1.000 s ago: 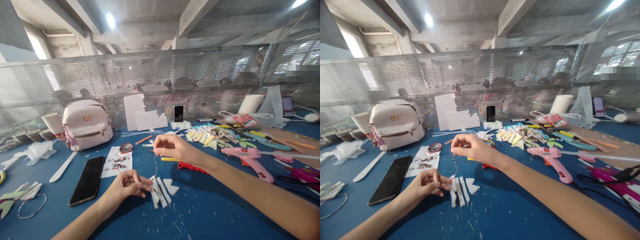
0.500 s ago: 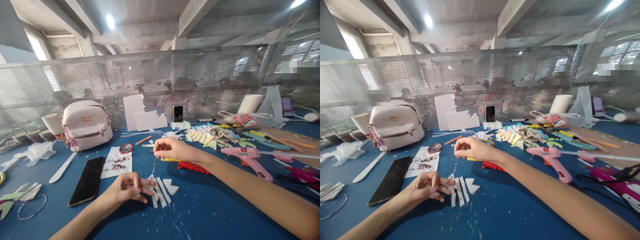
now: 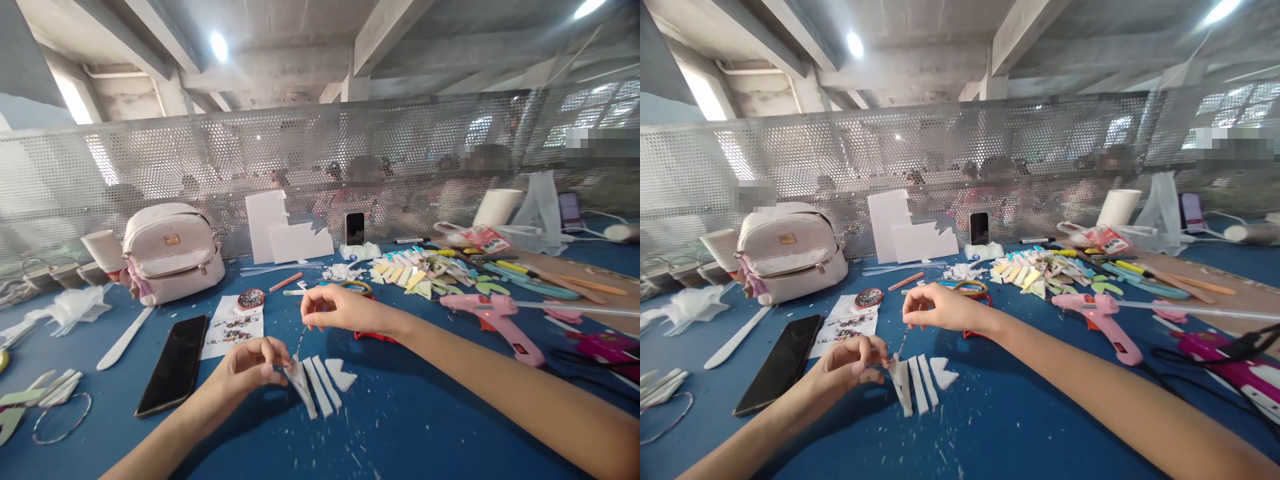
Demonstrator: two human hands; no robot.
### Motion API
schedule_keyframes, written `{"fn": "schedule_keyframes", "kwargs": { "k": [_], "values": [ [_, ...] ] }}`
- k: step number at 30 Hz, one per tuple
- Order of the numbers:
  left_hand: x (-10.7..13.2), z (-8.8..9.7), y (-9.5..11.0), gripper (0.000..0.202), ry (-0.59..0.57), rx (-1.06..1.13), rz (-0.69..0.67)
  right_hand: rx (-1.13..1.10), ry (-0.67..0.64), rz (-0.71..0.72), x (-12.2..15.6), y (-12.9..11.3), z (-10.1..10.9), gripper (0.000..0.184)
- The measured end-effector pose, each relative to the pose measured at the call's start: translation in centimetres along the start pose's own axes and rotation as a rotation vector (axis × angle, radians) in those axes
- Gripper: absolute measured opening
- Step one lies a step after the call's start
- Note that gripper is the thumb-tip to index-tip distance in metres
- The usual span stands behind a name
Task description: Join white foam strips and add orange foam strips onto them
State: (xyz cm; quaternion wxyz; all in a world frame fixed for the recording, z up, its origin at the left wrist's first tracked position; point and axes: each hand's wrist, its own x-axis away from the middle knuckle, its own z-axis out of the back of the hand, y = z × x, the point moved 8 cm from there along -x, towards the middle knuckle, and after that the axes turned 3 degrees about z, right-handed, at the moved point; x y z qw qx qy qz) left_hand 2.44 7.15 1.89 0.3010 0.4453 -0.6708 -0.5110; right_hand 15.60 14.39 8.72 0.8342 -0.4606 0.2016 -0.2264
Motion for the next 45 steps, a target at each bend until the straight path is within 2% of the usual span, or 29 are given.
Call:
{"fn": "schedule_keyframes", "kwargs": {
  "k": [7, 14, 23, 28, 33, 38, 45],
  "values": [
    [0.2, 0.2, -0.2, 0.024, -0.017, 0.056, 0.025, -0.024, -0.002, 0.014, 0.2, -0.6, -0.2, 0.005],
    [0.1, -0.1, 0.0, 0.037, -0.022, 0.044, 0.026, -0.041, -0.007, 0.012, 0.1, -0.4, -0.2, 0.006],
    [0.2, 0.9, 0.6, 0.036, 0.124, -0.101, -0.054, -0.103, -0.035, 0.038, 0.0, 0.3, -1.6, 0.013],
    [0.4, 1.3, 0.2, 0.032, 0.200, -0.136, -0.053, -0.119, 0.036, 0.085, 0.0, 0.2, -3.0, 0.015],
    [0.4, 1.4, 0.0, 0.035, 0.218, -0.145, -0.057, -0.159, 0.089, 0.108, -0.1, 0.4, -3.9, 0.019],
    [0.4, 1.4, 0.4, 0.030, 0.236, -0.158, -0.077, -0.183, 0.106, 0.097, -0.2, 0.8, -3.9, 0.020],
    [0.4, 0.6, 0.8, 0.025, 0.189, -0.169, -0.062, -0.179, 0.135, 0.060, -0.2, 0.9, -3.2, 0.016]
  ]
}}
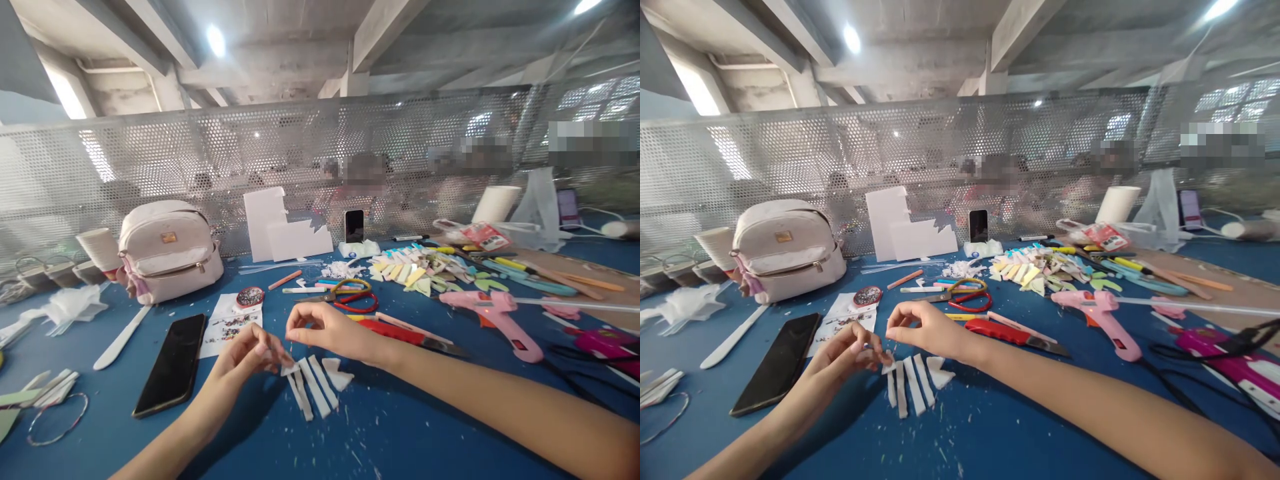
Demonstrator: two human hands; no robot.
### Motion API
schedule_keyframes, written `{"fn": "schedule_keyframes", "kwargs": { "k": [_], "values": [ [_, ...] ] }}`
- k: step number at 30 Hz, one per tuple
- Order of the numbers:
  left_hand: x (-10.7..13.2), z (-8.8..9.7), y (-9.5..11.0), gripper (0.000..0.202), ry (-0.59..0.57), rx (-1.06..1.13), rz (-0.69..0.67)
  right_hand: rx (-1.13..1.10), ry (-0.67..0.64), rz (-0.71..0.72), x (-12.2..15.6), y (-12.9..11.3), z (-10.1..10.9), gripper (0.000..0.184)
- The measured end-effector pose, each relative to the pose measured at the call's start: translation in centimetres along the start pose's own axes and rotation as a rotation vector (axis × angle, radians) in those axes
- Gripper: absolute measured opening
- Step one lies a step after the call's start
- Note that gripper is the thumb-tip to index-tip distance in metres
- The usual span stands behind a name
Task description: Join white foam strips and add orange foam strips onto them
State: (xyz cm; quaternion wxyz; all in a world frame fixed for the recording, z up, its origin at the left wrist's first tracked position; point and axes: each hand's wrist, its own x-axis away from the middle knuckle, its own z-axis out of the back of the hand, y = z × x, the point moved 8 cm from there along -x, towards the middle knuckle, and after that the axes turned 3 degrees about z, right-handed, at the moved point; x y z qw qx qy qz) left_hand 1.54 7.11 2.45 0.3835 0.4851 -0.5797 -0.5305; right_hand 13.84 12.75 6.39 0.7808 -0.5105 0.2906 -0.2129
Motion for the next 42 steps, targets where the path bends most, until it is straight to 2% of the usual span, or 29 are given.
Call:
{"fn": "schedule_keyframes", "kwargs": {
  "k": [7, 16, 22, 28, 42],
  "values": [
    [-0.1, -0.2, -1.3, 0.025, -0.066, 0.028, 0.074, -0.022, 0.004, 0.000, -0.2, -0.7, 1.4, 0.016],
    [0.0, -0.3, -0.4, 0.024, -0.080, 0.005, 0.047, -0.015, -0.041, 0.033, 0.1, -2.2, 1.6, 0.015],
    [0.1, -0.3, -0.8, 0.027, -0.119, -0.025, 0.054, 0.023, -0.066, 0.035, 0.1, -1.7, 1.1, 0.010],
    [0.4, -0.6, -0.8, 0.027, -0.167, -0.042, 0.076, 0.060, -0.038, 0.037, -0.2, -1.3, 1.7, 0.010],
    [0.2, -0.9, 0.2, 0.028, -0.161, -0.058, 0.007, 0.078, -0.016, 0.037, -0.3, -0.9, 2.2, 0.010]
  ]
}}
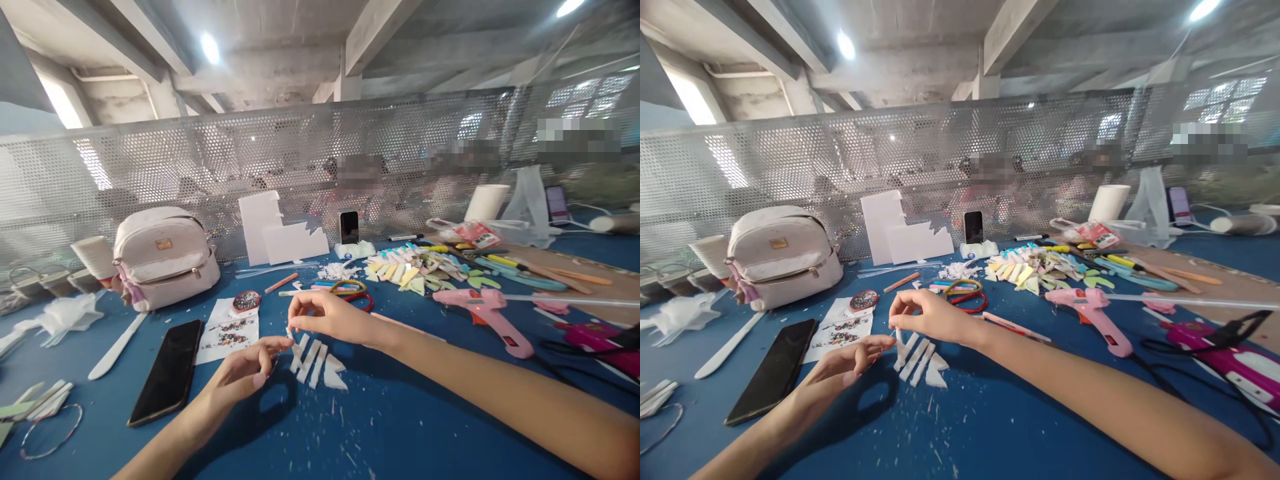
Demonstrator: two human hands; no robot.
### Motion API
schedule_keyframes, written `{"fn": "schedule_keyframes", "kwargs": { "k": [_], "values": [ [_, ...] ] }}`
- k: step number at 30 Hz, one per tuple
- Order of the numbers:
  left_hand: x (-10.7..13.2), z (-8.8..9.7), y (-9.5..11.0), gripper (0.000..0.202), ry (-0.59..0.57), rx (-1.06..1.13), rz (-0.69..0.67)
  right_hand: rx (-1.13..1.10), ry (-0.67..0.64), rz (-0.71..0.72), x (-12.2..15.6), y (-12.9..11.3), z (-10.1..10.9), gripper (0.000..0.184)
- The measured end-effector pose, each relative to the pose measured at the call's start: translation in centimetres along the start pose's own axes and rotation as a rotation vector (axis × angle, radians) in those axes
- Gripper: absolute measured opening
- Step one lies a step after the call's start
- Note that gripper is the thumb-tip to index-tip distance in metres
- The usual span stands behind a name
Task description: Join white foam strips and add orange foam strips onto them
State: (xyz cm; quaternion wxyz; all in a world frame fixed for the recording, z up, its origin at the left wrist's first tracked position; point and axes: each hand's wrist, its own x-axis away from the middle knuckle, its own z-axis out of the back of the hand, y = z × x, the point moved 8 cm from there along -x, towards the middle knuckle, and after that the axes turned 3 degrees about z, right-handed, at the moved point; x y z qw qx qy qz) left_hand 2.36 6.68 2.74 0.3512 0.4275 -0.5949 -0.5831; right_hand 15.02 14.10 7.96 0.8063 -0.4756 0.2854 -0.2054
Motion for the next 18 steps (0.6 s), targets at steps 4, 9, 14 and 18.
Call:
{"fn": "schedule_keyframes", "kwargs": {
  "k": [4, 9, 14, 18],
  "values": [
    [-0.2, 0.6, 0.0, 0.030, 0.077, -0.001, -0.033, -0.030, -0.007, 0.001, 0.0, 0.1, -0.2, 0.011],
    [-0.2, 1.2, -0.5, 0.032, 0.166, 0.015, -0.021, -0.077, -0.039, -0.009, 0.2, -0.1, -0.8, 0.014],
    [0.0, 2.0, -0.4, 0.031, 0.239, 0.051, -0.033, -0.094, -0.083, -0.025, 0.5, -0.3, -1.7, 0.014],
    [-0.1, 2.0, -0.6, 0.035, 0.238, 0.145, -0.016, -0.098, -0.108, -0.043, 0.7, 0.1, -2.6, 0.014]
  ]
}}
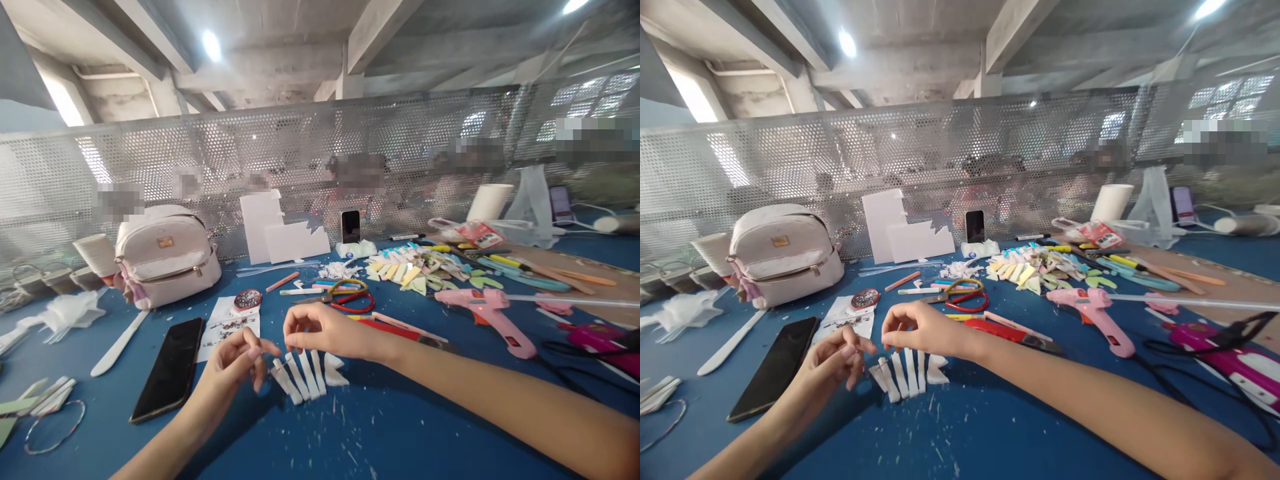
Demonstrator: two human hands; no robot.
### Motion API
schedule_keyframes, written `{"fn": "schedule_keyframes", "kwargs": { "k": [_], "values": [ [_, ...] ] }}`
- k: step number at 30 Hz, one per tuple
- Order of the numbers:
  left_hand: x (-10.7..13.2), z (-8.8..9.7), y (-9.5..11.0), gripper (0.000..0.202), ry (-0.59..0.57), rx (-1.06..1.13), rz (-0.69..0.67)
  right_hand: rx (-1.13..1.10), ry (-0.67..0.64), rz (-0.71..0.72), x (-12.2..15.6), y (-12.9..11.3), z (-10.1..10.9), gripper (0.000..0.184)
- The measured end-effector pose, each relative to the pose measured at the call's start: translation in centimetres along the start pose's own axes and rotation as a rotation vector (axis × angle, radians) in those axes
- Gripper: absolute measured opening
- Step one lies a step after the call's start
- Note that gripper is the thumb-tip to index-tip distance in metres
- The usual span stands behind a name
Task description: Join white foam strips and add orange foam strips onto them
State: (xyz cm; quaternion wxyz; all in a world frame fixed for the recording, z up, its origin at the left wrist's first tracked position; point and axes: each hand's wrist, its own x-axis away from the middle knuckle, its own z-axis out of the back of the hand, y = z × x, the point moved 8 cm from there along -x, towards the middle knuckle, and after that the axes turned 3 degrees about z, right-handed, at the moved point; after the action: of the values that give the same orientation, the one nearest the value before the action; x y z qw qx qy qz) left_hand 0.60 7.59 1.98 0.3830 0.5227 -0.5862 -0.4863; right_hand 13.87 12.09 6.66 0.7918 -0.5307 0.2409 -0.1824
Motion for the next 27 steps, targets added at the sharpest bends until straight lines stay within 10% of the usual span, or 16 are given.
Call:
{"fn": "schedule_keyframes", "kwargs": {
  "k": [27],
  "values": [
    [0.4, -1.0, -0.5, 0.033, 0.025, 0.144, 0.098, 0.017, 0.013, 0.001, 0.2, 0.1, -0.6, 0.014]
  ]
}}
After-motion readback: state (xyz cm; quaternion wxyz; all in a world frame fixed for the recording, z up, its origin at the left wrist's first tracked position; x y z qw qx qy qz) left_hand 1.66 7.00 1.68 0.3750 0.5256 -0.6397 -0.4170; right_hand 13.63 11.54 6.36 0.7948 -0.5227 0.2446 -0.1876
